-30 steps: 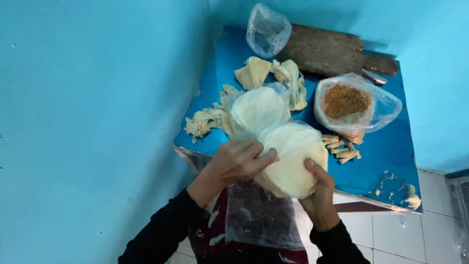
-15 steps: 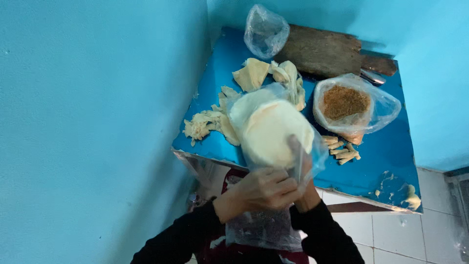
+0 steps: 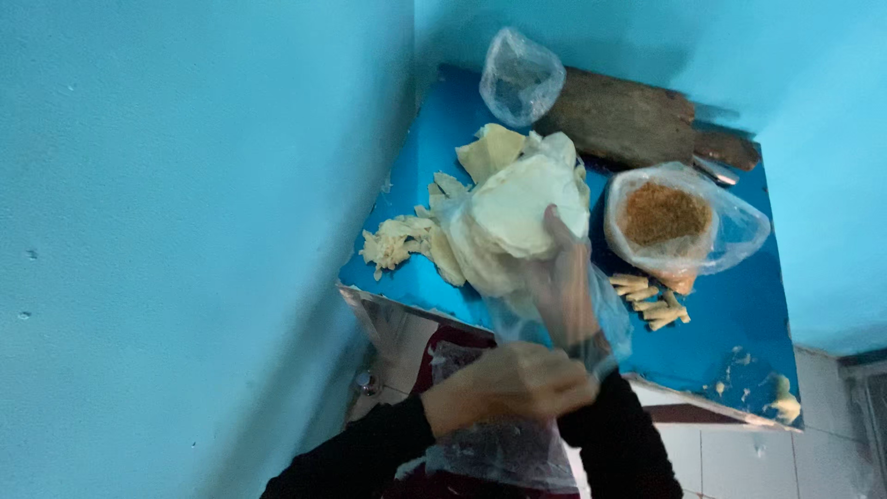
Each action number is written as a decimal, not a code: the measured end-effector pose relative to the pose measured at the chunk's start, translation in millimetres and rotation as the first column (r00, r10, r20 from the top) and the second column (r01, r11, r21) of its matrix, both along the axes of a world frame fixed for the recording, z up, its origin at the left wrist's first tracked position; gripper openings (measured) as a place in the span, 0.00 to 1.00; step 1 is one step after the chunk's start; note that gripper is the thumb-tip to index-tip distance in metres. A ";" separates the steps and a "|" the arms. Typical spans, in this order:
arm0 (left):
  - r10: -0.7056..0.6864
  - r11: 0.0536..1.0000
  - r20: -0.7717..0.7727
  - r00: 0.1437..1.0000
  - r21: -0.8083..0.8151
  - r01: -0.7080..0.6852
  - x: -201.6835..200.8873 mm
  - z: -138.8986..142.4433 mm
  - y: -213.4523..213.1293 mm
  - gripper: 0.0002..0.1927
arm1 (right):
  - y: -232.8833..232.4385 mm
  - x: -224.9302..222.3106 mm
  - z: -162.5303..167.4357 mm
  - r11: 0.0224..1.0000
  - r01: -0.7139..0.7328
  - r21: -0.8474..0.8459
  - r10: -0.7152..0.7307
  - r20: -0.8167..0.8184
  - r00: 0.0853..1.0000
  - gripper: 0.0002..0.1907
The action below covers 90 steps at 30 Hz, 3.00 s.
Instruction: The person folds triangular pastry wrappers over a brown filling and rolls them into cylinders by hand, collecting the finished rolls. They take new wrappers from a stack, place filling from a plastic-lined bowl, and set completed rolls aside on the blue metal table.
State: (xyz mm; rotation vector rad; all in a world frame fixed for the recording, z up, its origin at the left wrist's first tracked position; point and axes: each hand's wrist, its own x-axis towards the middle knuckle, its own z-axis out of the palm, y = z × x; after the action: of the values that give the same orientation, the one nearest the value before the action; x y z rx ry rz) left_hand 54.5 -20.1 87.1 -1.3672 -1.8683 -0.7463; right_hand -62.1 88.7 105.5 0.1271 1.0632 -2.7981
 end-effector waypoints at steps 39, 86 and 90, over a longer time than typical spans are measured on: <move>-0.702 0.579 0.695 0.153 0.683 -0.446 -114.4 -6.5 -17.6 0.14 | 73.7 2.8 63.1 -0.141 0.298 0.944 0.553 -0.175 0.815 0.68; 0.826 0.564 0.171 0.538 -0.227 -0.794 -259.3 50.5 -147.8 0.27 | -23.1 -168.5 138.0 -0.244 0.897 0.368 0.645 -0.630 0.433 0.20; 0.848 0.530 0.148 0.509 -0.288 -0.798 -165.9 7.6 -105.2 0.18 | 25.8 -72.2 97.0 -0.258 0.688 0.678 0.516 -0.506 0.692 0.10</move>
State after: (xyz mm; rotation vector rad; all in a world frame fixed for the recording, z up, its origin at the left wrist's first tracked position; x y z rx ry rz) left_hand -111.5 -125.3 94.7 -0.2799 -2.5255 -0.2373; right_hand -134.3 114.5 202.5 -0.9045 3.3986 -0.6818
